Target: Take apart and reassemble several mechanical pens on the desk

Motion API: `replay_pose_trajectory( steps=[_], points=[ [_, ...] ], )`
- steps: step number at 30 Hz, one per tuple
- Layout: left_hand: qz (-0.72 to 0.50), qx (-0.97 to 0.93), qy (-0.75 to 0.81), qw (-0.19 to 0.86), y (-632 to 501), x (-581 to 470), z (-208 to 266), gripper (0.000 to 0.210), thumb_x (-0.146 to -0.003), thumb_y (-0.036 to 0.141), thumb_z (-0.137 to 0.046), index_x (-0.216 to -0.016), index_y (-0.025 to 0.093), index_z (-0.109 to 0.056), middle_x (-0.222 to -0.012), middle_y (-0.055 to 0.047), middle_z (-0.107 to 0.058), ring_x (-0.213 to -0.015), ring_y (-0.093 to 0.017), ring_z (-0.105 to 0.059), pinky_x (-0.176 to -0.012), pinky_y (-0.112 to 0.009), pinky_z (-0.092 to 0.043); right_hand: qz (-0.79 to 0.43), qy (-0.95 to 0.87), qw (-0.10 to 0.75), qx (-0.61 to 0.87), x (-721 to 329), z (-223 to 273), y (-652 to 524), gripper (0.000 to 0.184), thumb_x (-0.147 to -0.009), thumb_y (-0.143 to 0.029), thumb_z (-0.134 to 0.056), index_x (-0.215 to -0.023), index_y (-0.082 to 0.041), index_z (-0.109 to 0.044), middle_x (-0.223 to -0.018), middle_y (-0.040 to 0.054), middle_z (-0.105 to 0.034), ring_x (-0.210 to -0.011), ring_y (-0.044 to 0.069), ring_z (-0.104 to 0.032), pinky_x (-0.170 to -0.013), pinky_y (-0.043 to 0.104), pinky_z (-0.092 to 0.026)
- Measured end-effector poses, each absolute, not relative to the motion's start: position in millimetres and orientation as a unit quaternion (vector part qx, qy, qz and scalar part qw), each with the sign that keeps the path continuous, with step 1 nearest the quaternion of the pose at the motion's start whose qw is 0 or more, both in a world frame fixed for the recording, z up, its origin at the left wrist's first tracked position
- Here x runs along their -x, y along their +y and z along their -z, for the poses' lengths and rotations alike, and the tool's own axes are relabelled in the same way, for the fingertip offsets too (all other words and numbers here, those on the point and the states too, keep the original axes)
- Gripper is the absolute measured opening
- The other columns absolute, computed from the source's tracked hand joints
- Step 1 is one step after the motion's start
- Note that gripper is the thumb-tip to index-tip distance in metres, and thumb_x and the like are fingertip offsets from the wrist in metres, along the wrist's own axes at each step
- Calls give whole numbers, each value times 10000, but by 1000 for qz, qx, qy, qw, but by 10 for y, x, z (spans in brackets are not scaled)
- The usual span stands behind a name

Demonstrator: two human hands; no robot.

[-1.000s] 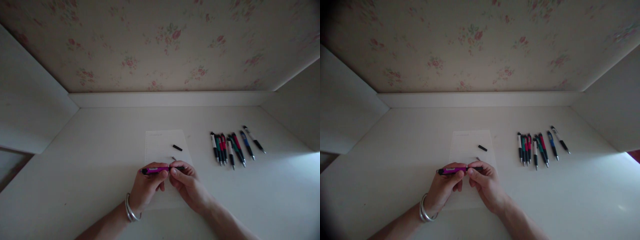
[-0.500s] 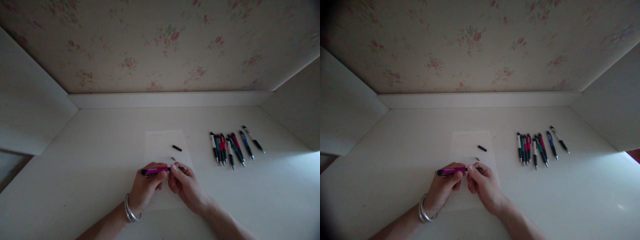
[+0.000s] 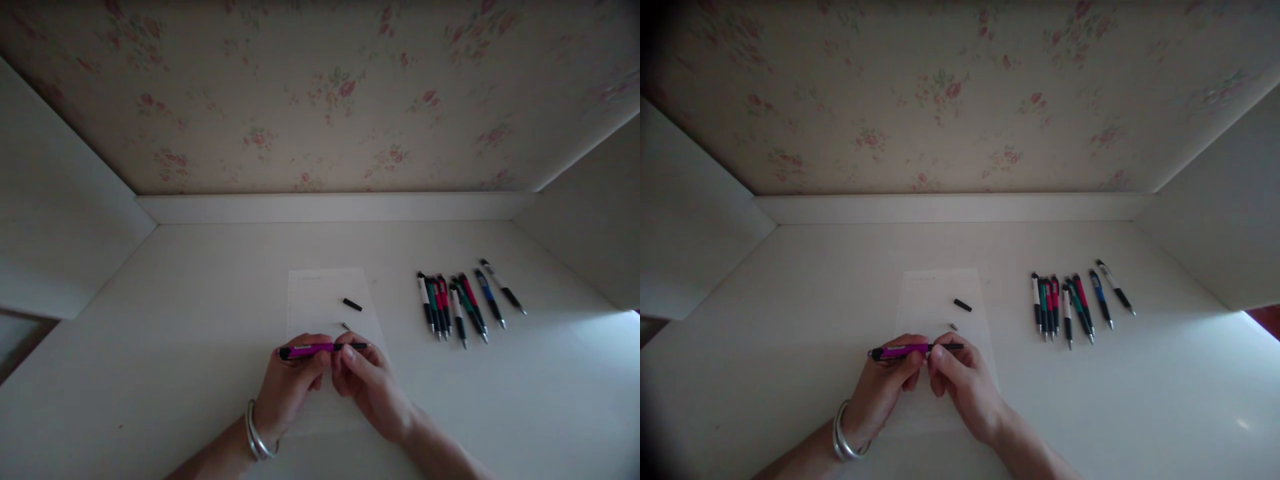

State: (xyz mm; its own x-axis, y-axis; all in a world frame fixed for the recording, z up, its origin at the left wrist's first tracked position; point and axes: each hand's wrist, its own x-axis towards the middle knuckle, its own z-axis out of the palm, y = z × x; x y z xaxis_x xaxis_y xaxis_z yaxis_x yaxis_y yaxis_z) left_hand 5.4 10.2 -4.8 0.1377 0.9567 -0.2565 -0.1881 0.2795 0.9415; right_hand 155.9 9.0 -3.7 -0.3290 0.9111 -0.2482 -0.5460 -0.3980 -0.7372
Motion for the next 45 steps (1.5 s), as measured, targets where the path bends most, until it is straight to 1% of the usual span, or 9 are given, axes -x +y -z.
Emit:
replay_pose_trajectory(
  steps=[4, 9, 13, 19, 23, 30, 35, 39, 45],
  points=[
    [-446, -408, 481, 636, 106, -56, 44, 425, -735, 515, -772, -948, 149, -734, -519, 45, -518, -457, -83, -430, -442, -192, -332, -754, -272, 482, 354, -1554, 58, 94, 339, -882, -419, -687, -681, -168, -579, -541, -35, -538, -461, 65, -409, -462, 224, -256],
    [-457, -396, 476, 638, 96, -56, 78, 418, -741, 509, -770, -958, 154, -724, -537, 41, -531, -451, -79, -434, -433, -188, -336, -763, -222, 502, 342, -1551, 11, 107, 218, -759, -325, -819, -788, -189, -650, -584, -52, -570, -454, 54, -429, -455, 204, -271],
    [-460, -386, 477, 642, 86, -60, 68, 376, -760, 462, -772, -960, 150, -708, -536, 30, -567, -450, -83, -468, -431, -187, -368, -761, -186, 518, 344, -1569, -11, 123, 231, -708, -278, -851, -857, -218, -685, -645, -50, -615, -456, 50, -471, -455, 191, -305],
    [-464, -371, 467, 655, 82, -69, 42, 285, -738, 347, -811, -885, 160, -656, -581, 9, -641, -474, -110, -559, -447, -205, -443, -771, -195, 514, 321, -1590, 8, 121, 173, -772, -279, -804, -900, -234, -697, -565, -68, -555, -469, 69, -465, -495, 216, -348],
    [-480, -361, 472, 646, 81, -79, 48, 261, -745, 323, -805, -872, 170, -636, -572, 29, -623, -459, -91, -541, -438, -190, -435, -761, -233, 510, 328, -1571, 18, 113, 159, -769, -276, -811, -883, -227, -711, -648, -58, -581, -487, 53, -459, -489, 208, -328],
    [-500, -346, 475, 636, 82, -91, 15, 269, -715, 313, -820, -804, 167, -612, -777, -2, -677, -474, -58, -522, -419, -172, -401, -737, -289, 508, 339, -1552, 52, 108, 137, -799, -303, -790, -893, -230, -721, -685, -44, -589, -496, 46, -479, -463, 194, -311],
    [-492, -358, 471, 638, 80, -78, 67, 266, -745, 333, -801, -843, 174, -612, -621, 31, -618, -456, -77, -521, -422, -179, -408, -740, -277, 514, 334, -1548, 50, 95, 129, -827, -314, -767, -915, -242, -707, -674, -57, -561, -496, 36, -464, -462, 184, -310],
    [-507, -341, 495, 618, 80, -82, 88, 276, -768, 358, -782, -865, 178, -596, -546, 57, -561, -427, -65, -476, -399, -161, -344, -736, -286, 511, 340, -1553, 73, 89, 138, -828, -309, -766, -931, -246, -698, -663, -63, -541, -499, 39, -467, -463, 183, -315],
    [-535, -307, 482, 622, 88, -88, 54, 257, -787, 306, -765, -868, 189, -551, -666, 32, -648, -449, -41, -459, -420, -150, -324, -721, -300, 512, 358, -1549, 69, 98, 142, -847, -331, -744, -939, -240, -684, -669, -60, -546, -501, 37, -471, -471, 179, -326]
  ],
)
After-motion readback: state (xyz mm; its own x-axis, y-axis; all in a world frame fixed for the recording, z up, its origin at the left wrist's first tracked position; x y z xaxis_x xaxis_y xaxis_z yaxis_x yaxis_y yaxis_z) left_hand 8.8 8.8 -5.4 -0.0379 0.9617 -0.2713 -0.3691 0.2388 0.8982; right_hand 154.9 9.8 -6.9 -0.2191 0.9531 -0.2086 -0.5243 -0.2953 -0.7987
